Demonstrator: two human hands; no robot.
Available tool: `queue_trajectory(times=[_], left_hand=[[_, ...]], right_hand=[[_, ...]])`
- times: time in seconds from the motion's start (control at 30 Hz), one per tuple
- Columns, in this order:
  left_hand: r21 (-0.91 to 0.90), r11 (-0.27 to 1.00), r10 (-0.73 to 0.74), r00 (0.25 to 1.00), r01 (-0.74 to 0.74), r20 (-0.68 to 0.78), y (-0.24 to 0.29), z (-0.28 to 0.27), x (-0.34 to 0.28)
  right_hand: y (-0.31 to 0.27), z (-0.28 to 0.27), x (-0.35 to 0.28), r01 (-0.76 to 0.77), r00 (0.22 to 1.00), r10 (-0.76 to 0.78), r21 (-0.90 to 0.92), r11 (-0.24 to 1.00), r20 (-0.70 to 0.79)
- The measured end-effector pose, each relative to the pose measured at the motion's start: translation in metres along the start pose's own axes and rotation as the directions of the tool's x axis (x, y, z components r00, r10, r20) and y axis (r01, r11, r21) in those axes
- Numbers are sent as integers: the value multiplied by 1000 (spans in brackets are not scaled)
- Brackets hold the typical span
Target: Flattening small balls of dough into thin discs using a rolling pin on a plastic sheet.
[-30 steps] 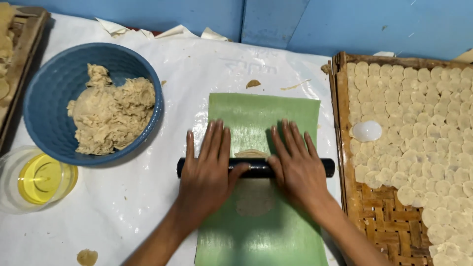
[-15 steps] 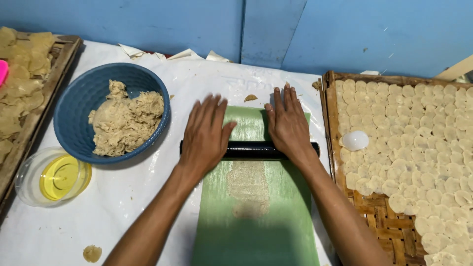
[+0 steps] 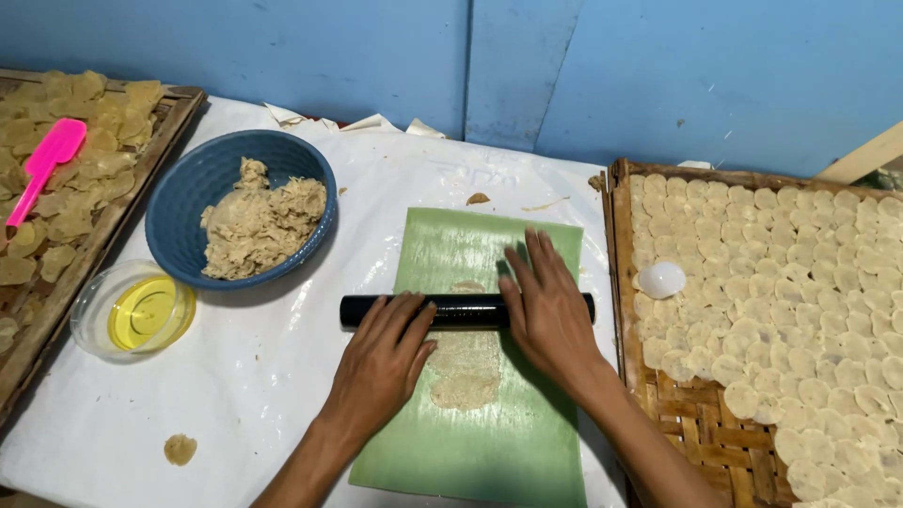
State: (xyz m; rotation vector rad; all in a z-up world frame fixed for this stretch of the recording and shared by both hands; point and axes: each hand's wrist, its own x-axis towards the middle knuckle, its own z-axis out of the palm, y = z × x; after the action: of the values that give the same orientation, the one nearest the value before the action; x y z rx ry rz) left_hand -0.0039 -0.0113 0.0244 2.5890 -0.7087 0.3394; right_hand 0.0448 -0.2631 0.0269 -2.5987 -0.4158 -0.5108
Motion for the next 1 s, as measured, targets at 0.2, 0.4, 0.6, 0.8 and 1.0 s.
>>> queue_trajectory(times=[0.2,0.4,0.6,0.8,1.0], left_hand=[[54,998,12,1000,-11,-14,1,16,-5],[154,988,-42,996,29,81,-24,17,69],[113,993,-51,992,38,116,-41,7,93],[-17,1000,-8,1000,9,28,-67,-5,68],[-55,998,13,995,-19,-102,-93,3,53]], right_hand=[[3,-13,-41,38,987,-19,-113,993,162],[25,11,16,25,963,25,-182,983,267],[48,24,64,-30,963,87,-219,975,254],[-8,22,85,-25,994,30,-50,998,109],[-130,19,138,97,981,-117,127,987,156]])
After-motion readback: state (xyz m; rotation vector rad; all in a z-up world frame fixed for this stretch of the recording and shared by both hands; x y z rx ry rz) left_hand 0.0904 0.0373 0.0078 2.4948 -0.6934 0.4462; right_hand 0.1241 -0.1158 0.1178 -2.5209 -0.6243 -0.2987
